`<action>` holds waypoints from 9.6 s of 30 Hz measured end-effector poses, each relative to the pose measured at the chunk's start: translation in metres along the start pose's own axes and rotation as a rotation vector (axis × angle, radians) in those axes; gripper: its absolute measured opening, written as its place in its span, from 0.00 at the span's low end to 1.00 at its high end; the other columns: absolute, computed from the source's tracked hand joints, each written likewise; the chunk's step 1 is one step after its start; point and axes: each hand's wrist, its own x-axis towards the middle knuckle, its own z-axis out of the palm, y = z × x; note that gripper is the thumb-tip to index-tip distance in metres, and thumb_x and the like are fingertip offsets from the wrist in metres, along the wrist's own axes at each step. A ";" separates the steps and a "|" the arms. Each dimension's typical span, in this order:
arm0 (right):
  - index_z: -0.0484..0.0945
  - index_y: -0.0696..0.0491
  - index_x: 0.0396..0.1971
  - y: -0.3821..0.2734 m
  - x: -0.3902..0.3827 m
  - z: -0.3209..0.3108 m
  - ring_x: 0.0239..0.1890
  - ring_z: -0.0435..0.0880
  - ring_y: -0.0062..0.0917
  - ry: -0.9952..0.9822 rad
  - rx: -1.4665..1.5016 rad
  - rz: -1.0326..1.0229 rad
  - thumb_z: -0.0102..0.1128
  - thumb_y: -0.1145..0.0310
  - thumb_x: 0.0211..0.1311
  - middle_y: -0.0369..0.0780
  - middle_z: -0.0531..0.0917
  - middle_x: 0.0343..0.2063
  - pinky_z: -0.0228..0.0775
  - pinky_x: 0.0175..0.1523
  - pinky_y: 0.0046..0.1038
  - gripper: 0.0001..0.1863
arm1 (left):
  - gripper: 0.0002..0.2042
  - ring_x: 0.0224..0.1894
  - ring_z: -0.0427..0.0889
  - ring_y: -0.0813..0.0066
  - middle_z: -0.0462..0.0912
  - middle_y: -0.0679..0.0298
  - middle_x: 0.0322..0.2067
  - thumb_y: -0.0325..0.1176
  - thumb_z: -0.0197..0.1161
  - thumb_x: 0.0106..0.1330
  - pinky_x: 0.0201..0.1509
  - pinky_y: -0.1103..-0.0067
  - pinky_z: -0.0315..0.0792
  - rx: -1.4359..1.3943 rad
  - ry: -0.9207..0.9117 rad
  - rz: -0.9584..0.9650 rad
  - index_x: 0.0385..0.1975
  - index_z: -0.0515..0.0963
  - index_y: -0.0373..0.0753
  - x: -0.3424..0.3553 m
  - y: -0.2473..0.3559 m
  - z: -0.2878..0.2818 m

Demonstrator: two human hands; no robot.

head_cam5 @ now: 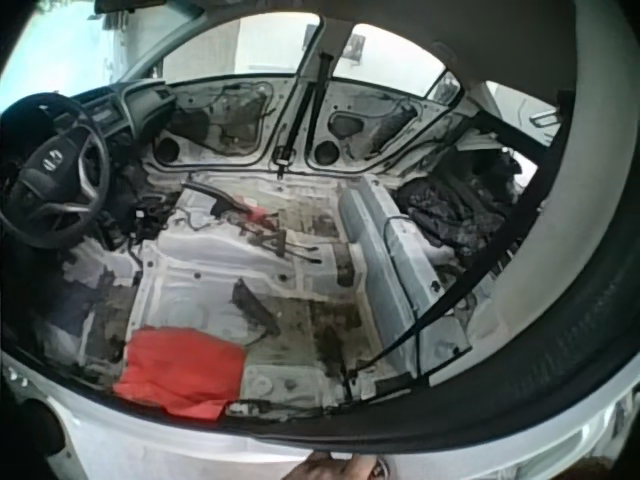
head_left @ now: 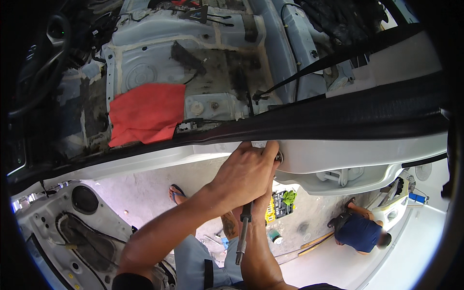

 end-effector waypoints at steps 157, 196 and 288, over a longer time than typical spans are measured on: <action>0.72 0.51 0.29 -0.097 -0.063 -0.014 0.12 0.69 0.19 0.113 -0.523 0.163 0.62 0.62 0.67 0.34 0.71 0.14 0.60 0.17 0.20 0.12 | 0.18 0.52 0.81 0.74 0.83 0.56 0.48 0.15 0.59 0.66 0.60 0.78 0.72 -1.048 0.827 -0.296 0.55 0.73 0.29 -0.023 -0.003 0.112; 0.79 0.49 0.47 -0.058 -0.016 0.031 0.13 0.78 0.19 0.184 -0.375 0.170 0.53 0.55 0.73 0.30 0.85 0.23 0.61 0.11 0.19 0.15 | 0.17 0.50 0.83 0.72 0.84 0.58 0.47 0.11 0.61 0.58 0.56 0.77 0.77 -1.342 0.724 -0.078 0.47 0.81 0.33 -0.022 -0.045 0.117; 0.80 0.51 0.47 -0.045 -0.017 0.024 0.18 0.78 0.15 0.118 -0.113 0.132 0.54 0.60 0.72 0.39 0.88 0.41 0.64 0.17 0.14 0.13 | 0.16 0.51 0.82 0.64 0.82 0.56 0.48 0.15 0.59 0.54 0.54 0.75 0.75 -1.216 0.629 0.016 0.43 0.82 0.34 -0.024 -0.058 0.114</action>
